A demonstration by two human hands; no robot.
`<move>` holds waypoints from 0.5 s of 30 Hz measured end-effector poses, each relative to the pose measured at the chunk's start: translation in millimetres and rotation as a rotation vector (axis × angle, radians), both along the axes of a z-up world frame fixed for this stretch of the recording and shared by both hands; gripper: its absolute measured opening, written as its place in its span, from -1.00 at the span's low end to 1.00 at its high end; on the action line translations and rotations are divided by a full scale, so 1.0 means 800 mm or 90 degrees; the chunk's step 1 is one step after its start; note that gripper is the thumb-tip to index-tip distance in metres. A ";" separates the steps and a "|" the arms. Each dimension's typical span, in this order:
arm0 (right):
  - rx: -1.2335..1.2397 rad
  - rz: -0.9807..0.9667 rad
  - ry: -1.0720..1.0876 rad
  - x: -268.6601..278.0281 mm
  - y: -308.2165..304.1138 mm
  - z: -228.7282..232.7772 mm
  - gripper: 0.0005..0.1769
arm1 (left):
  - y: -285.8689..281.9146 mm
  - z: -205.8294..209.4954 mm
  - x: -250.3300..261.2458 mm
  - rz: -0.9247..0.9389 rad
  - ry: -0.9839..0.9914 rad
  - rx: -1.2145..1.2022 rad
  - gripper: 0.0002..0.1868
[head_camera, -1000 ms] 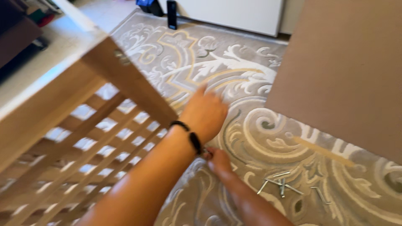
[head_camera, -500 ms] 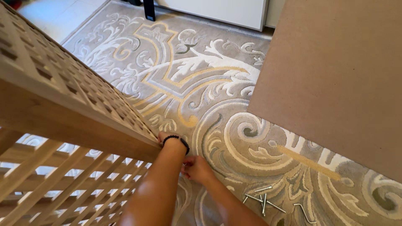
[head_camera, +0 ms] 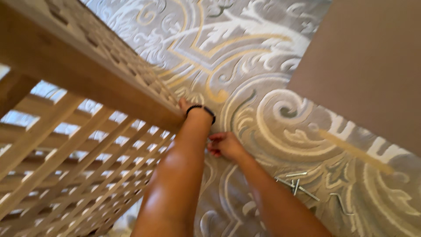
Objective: The person assembles a wooden crate by hand, inserting screws into pre-drilled holes on the lattice panels and tightening them. They then place a flat board into the base and attach the final side panel to complete the box.
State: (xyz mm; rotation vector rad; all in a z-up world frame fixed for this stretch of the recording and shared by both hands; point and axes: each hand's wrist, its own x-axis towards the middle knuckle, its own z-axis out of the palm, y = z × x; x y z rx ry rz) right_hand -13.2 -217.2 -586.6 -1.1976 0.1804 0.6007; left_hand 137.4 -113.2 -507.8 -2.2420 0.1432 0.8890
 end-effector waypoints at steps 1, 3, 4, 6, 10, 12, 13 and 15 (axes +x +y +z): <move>-0.009 -0.001 -0.004 -0.001 -0.002 0.002 -0.54 | -0.001 -0.001 0.001 0.008 0.000 0.000 -0.31; -0.027 0.001 -0.014 -0.003 0.000 0.005 -0.60 | -0.002 -0.002 0.002 0.022 0.001 0.006 -0.29; -0.036 0.003 -0.020 -0.005 0.001 0.008 -0.63 | -0.004 0.000 0.001 0.021 0.003 0.011 -0.28; -0.035 -0.011 -0.037 -0.012 0.005 0.012 -0.68 | -0.005 0.008 -0.006 -0.009 0.019 0.036 -0.25; -0.033 -0.092 -0.101 -0.028 0.021 0.020 -0.74 | -0.014 0.040 -0.025 0.000 0.002 -0.013 -0.35; -0.055 -0.131 -0.123 -0.035 0.027 0.025 -0.74 | -0.019 0.063 -0.035 0.038 -0.026 -0.058 -0.46; -0.067 -0.147 -0.124 -0.039 0.029 0.029 -0.74 | -0.022 0.073 -0.040 0.058 -0.040 -0.081 -0.50; -0.119 -0.161 -0.163 -0.043 0.028 0.040 -0.72 | -0.026 0.093 -0.047 0.051 -0.023 -0.088 -0.51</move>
